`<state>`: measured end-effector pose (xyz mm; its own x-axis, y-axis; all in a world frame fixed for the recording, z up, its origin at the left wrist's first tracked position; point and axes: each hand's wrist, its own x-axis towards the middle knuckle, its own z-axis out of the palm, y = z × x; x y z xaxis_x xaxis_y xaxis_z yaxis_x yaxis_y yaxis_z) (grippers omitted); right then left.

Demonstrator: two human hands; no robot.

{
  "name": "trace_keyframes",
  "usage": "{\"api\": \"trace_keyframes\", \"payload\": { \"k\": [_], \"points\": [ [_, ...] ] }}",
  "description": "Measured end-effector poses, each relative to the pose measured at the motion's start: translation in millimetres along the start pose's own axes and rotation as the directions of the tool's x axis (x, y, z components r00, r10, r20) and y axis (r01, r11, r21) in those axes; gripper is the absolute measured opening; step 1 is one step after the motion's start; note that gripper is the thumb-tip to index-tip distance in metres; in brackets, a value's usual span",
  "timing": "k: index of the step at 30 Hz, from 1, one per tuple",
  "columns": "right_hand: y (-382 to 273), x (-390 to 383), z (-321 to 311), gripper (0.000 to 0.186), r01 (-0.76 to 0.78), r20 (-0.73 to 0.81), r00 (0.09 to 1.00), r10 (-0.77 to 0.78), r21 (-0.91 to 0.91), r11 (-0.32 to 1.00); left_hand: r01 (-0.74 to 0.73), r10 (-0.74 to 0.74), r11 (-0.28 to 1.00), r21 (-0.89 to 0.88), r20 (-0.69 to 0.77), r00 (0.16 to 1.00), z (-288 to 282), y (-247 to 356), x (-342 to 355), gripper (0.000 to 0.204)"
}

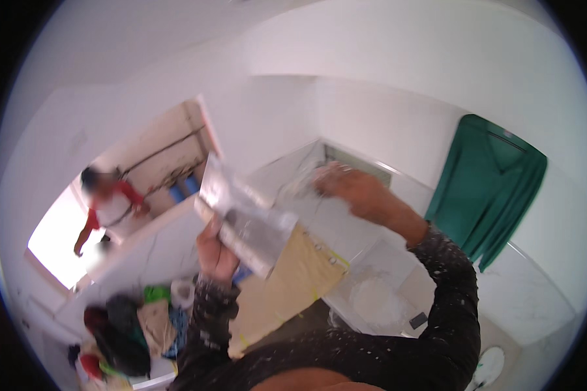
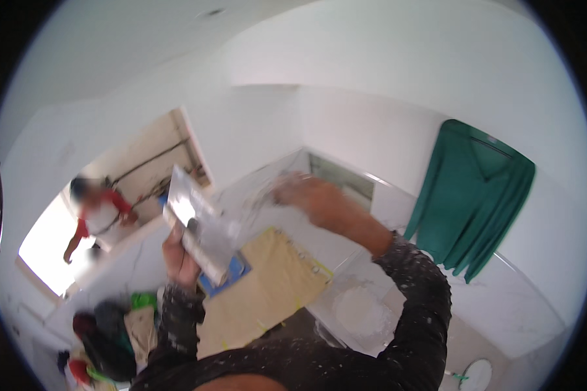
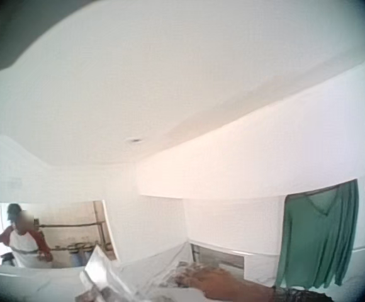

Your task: The person applies white plaster to the ceiling using a trowel and hawk. They repeatedly scoop plaster from the hawk and smooth it onto the ceiling surface in a bathroom setting.

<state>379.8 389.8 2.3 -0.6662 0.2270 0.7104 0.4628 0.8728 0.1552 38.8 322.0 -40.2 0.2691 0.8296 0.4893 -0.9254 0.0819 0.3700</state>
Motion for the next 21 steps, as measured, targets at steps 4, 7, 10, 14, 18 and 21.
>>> {"api": "trace_keyframes", "payload": {
  "k": [4,7,10,14,18,21],
  "points": [
    [-37.1,8.8,31.5,0.032,-0.271,0.256,0.734,0.63,0.96,-0.074,-0.412,0.431,0.811,0.416,0.052,0.901,15.1,20.9,4.8,0.04],
    [-72.9,0.9,50.4,0.034,0.06,0.255,0.78,0.571,0.878,-0.475,-0.53,0.489,0.391,0.752,0.318,0.812,26.2,13.1,10.8,0.039],
    [-95.7,-0.5,68.3,0.037,-0.001,0.408,0.757,0.511,0.782,-0.623,-0.69,0.338,0.14,0.71,0.621,0.707,31.6,12.5,14.7,0.027],
    [-105.0,0.7,62.6,0.039,0.026,0.082,0.871,0.485,0.977,-0.212,-0.663,0.269,0.064,0.746,0.627,0.731,26.1,20.8,2.1,0.015],
    [-112.4,21.7,23.3,0.037,0.058,0.17,0.815,0.554,0.927,-0.37,-0.561,0.228,-0.308,0.768,0.632,0.741,24.2,47.9,-5.9,0.019],
    [-104.8,36.0,-34.8,0.031,0.177,-0.015,0.797,0.604,0.962,-0.21,-0.341,0.3,-0.547,0.764,0.56,0.773,26.3,61.4,-18.6,0.02]
  ]
}}
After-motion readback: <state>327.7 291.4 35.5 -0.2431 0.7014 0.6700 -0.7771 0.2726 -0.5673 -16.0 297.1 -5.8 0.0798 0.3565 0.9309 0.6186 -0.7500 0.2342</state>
